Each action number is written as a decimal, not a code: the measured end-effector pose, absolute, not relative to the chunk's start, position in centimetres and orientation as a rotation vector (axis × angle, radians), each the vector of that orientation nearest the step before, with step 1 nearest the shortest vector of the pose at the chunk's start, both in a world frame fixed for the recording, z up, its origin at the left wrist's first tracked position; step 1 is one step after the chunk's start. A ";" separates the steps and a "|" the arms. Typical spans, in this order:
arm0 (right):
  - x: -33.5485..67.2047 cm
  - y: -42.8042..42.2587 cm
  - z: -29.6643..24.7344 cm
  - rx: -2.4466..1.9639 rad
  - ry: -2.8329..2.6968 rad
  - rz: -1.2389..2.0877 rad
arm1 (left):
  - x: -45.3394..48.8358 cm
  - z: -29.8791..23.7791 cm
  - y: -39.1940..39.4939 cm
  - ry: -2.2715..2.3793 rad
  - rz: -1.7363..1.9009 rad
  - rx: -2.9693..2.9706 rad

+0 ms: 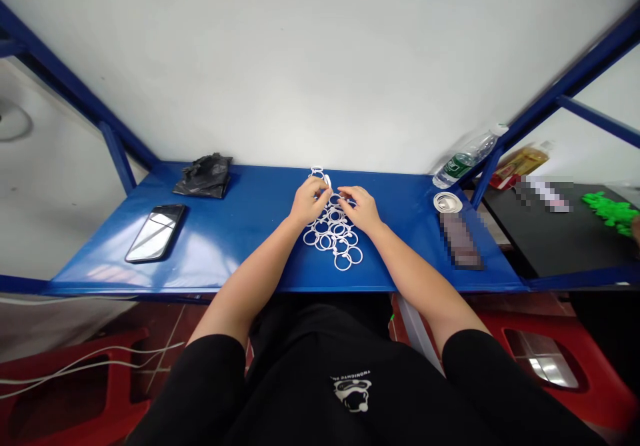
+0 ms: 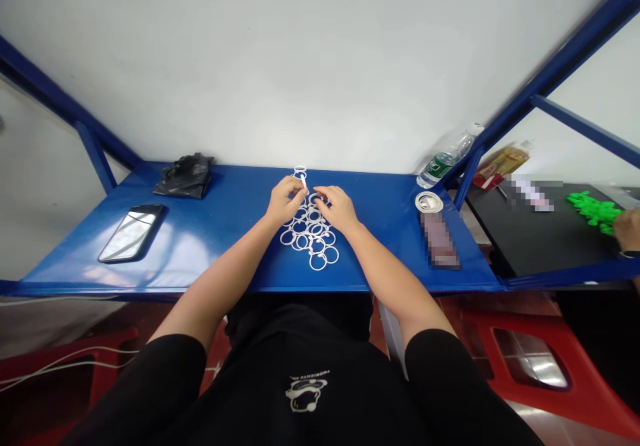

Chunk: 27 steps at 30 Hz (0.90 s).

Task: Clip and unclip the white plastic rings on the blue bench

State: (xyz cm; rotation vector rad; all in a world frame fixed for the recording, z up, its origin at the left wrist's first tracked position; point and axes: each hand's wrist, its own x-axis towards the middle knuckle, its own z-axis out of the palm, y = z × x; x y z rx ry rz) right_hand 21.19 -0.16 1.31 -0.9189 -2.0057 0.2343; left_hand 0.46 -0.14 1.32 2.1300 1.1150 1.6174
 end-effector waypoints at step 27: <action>21.3 -0.6 1.4 -0.903 -2.002 0.297 | 0.4 1.8 -0.9 1.140 1.445 2.473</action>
